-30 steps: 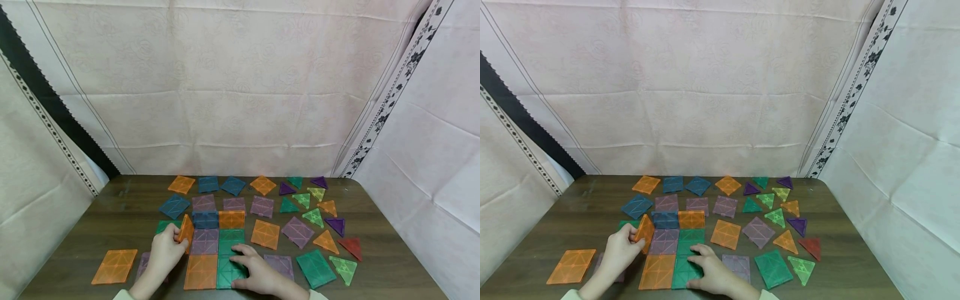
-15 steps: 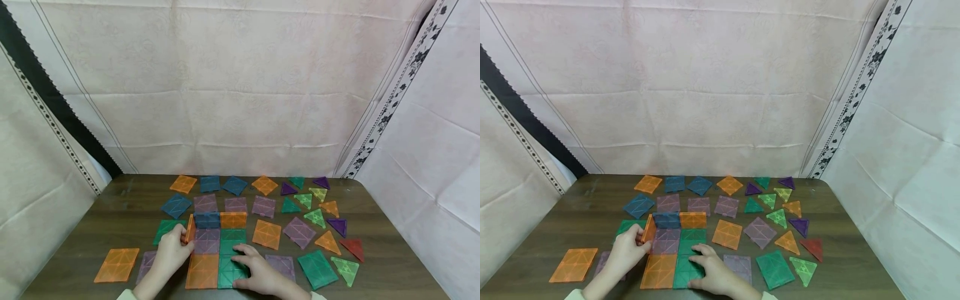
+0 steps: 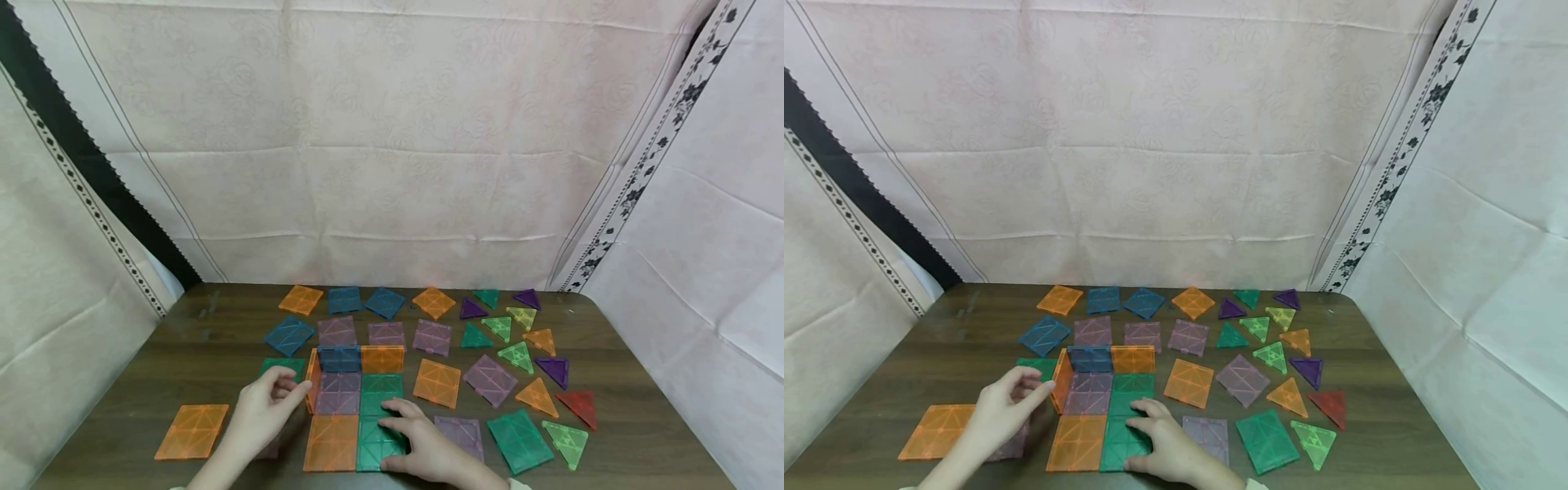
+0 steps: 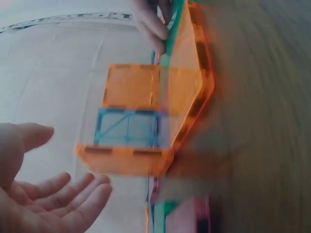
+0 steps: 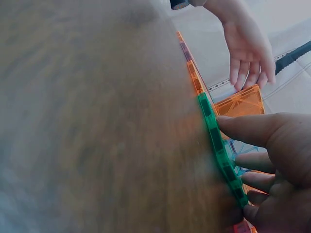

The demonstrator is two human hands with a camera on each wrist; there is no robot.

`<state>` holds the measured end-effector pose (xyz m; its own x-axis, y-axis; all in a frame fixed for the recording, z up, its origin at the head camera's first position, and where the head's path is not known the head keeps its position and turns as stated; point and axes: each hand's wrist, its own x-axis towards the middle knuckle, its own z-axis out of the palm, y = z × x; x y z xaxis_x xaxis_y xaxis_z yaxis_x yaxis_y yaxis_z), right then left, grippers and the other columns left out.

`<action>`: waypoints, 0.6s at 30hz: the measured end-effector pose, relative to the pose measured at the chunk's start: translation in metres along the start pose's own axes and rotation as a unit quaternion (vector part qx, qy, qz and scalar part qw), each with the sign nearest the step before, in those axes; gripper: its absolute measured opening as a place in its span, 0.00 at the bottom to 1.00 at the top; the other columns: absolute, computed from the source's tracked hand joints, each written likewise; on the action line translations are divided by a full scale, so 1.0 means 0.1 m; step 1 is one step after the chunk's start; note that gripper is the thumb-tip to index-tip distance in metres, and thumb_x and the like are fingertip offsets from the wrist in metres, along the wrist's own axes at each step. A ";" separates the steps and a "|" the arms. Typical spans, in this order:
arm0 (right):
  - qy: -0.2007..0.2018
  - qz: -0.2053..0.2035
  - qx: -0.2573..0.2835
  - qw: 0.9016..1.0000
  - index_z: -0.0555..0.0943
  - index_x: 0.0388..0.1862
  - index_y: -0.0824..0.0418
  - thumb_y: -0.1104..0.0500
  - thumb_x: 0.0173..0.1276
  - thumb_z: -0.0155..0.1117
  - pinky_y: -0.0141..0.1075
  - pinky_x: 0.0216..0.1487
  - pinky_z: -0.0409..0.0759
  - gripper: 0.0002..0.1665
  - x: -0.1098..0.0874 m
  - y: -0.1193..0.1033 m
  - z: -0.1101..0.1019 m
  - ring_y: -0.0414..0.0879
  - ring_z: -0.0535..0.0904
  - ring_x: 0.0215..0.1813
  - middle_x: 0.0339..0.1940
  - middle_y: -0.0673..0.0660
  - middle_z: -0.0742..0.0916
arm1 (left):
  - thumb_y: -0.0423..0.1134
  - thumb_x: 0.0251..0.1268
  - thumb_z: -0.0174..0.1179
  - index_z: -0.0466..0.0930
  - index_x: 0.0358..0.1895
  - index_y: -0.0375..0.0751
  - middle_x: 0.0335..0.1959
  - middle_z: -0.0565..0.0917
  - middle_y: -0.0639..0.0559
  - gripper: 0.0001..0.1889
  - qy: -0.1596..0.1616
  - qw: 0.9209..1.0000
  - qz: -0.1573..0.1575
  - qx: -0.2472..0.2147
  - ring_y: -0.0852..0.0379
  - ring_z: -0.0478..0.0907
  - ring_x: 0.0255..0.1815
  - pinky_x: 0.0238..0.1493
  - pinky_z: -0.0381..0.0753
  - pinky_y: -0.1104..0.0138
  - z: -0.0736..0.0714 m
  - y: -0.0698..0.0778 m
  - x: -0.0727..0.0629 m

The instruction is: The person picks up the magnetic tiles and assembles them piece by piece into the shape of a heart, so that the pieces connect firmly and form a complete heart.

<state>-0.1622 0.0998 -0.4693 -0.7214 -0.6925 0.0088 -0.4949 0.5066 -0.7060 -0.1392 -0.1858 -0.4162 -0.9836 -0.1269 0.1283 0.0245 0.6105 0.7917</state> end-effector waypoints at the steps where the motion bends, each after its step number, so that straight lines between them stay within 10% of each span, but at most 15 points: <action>1: 0.000 -0.001 -0.001 1.000 0.76 0.64 0.59 0.45 0.61 0.70 0.51 0.66 0.67 0.35 0.00 0.00 0.00 0.59 0.56 0.74 0.73 0.55 0.68 | 0.49 0.65 0.63 0.78 0.49 0.35 0.37 0.83 0.50 0.20 0.002 1.000 0.001 0.000 0.59 0.80 0.38 0.38 0.80 0.71 -0.05 -0.02 -0.02; 8: 0.002 0.003 0.002 1.000 0.76 0.64 0.60 0.45 0.61 0.70 0.51 0.66 0.68 0.35 -0.01 0.02 0.02 0.59 0.56 0.74 0.73 0.55 0.68 | 0.61 0.63 0.59 0.67 0.63 0.32 0.54 0.78 0.36 0.37 -0.016 0.996 -0.059 0.060 0.44 0.76 0.51 0.48 0.78 0.56 -0.52 -0.29 -0.14; 18: -0.003 0.014 0.016 1.000 0.76 0.64 0.59 0.47 0.61 0.70 0.50 0.67 0.67 0.34 -0.03 0.02 0.01 0.59 0.56 0.74 0.73 0.55 0.68 | 0.67 0.60 0.57 0.50 0.65 0.14 0.54 0.67 0.17 0.55 -0.077 0.968 -0.171 0.165 0.29 0.70 0.50 0.46 0.72 0.42 -1.10 -1.15 -0.15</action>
<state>-0.1607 0.1022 -0.4720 -0.7320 -0.6811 -0.0150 -0.4587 0.5090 -0.7284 -0.1072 -0.3404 -0.4437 -0.9399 -0.2630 -0.2176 -0.3402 0.7728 0.5357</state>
